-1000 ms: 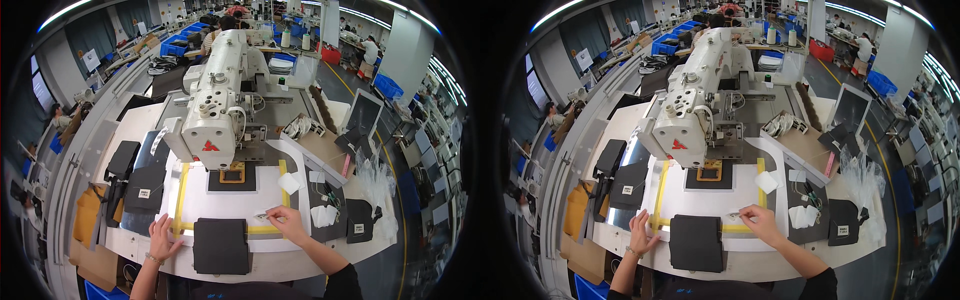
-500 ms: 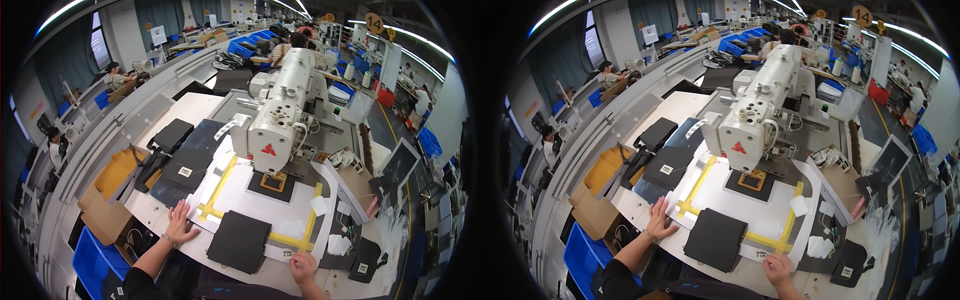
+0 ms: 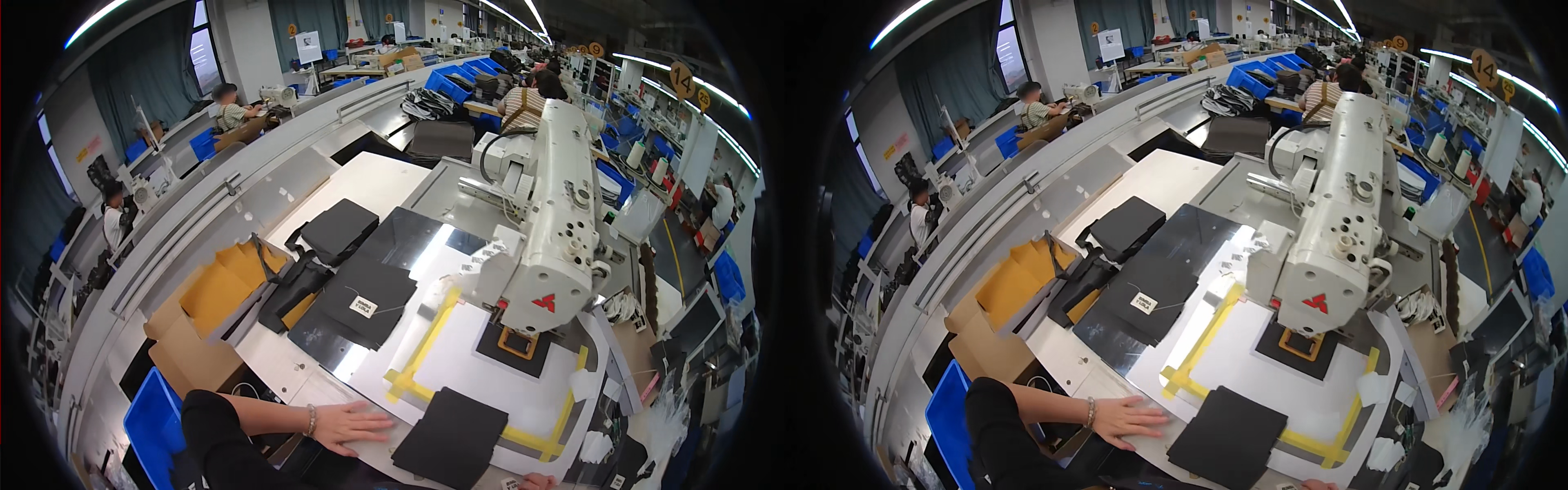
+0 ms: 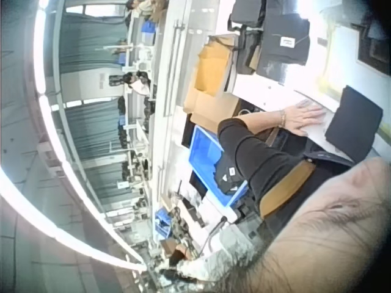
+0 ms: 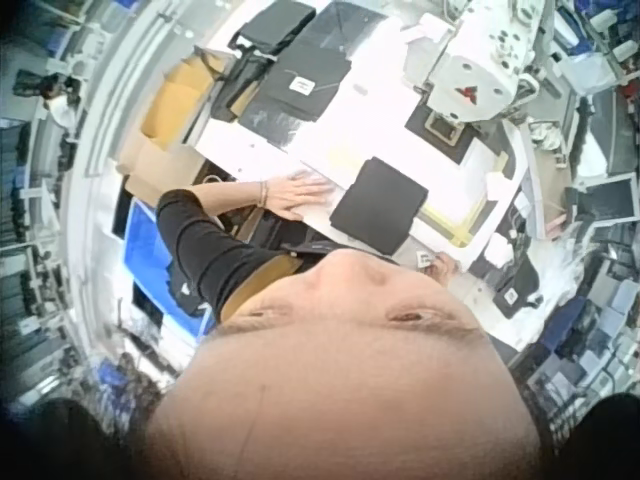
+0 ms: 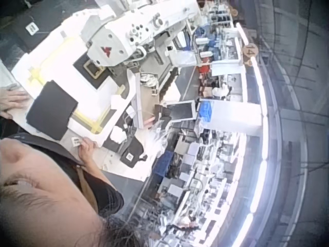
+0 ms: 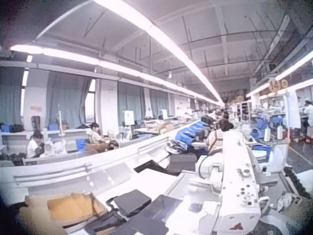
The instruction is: The person sews white rectangular labels onto black fabric pieces using an industrial sewing machine. They repeatedly pick up a fabric piece, place it under the needle, sew the label, and cut the thread with scissors. The finished pieces are stacked on the table.
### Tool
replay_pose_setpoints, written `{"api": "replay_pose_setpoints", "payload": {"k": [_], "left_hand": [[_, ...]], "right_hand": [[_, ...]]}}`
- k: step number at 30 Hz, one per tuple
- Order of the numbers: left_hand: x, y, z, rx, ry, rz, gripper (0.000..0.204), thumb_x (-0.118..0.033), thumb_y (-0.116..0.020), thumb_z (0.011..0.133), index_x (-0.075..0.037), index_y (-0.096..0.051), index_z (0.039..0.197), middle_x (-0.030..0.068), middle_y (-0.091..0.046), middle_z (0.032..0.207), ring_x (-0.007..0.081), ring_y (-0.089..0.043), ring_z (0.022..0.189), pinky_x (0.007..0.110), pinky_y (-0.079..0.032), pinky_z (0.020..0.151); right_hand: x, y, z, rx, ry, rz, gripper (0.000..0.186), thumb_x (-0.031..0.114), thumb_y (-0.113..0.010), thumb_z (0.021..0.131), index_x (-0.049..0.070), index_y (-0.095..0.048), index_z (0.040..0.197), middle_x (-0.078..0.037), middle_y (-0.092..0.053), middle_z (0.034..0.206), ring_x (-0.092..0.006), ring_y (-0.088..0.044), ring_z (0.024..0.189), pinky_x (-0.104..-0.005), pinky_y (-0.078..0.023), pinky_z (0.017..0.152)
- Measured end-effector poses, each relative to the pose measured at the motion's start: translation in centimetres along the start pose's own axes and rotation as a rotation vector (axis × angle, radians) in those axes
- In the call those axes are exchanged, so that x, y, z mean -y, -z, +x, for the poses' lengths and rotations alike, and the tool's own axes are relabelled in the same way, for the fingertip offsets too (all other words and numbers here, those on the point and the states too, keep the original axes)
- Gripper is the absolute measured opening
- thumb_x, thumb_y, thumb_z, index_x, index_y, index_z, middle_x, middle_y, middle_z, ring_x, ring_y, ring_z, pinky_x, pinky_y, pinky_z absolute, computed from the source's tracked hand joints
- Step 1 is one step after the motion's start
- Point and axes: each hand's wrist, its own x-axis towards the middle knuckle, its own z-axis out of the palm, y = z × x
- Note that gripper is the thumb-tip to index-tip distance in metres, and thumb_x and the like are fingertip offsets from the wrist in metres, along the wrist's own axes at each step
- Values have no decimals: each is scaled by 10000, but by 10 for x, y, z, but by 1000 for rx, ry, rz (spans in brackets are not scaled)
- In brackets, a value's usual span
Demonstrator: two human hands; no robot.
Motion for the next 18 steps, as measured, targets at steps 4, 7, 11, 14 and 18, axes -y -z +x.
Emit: {"api": "replay_pose_setpoints", "payload": {"k": [4,7,11,14,18], "left_hand": [[0,7,7,128,-64,-40,809,-380,-588,867,-232,-183,1551,96,-107,1623,257,-113,1497,569,-169,1127],[-2,8,10,205,-75,-66,878,-330,-627,835,-220,-141,1558,102,-84,1625,261,-96,1499,553,-178,1140],[-3,10,7,179,-71,-108,926,-293,-652,813,-186,-115,1560,110,-65,1625,262,-81,1500,542,-167,1154],[-3,10,8,190,-72,-147,934,-259,-654,809,-147,-104,1556,126,-50,1623,265,-59,1501,533,-118,1170],[-4,16,10,223,-63,-130,930,-240,-649,808,-126,-105,1553,141,-51,1620,265,-51,1502,522,-95,1178]], "right_hand": [[13,-3,15,-26,-41,-67,214,81,-690,770,98,-568,945,-147,-611,1048,-295,-576,992,-433,-397,933],[18,2,17,-35,-63,-101,214,76,-686,770,97,-570,948,-149,-611,1046,-297,-575,990,-430,-397,933],[18,3,16,-11,-76,-140,216,69,-681,769,94,-572,953,-152,-611,1044,-300,-574,986,-426,-398,934],[7,7,2,123,-59,-233,310,196,-639,835,21,-584,1085,-139,-580,1099,-286,-540,1034,-431,-392,960],[6,-5,-20,51,-541,194,407,269,-632,882,-14,-579,1170,-117,-543,1154,-258,-497,1097,-425,-372,991]]}}
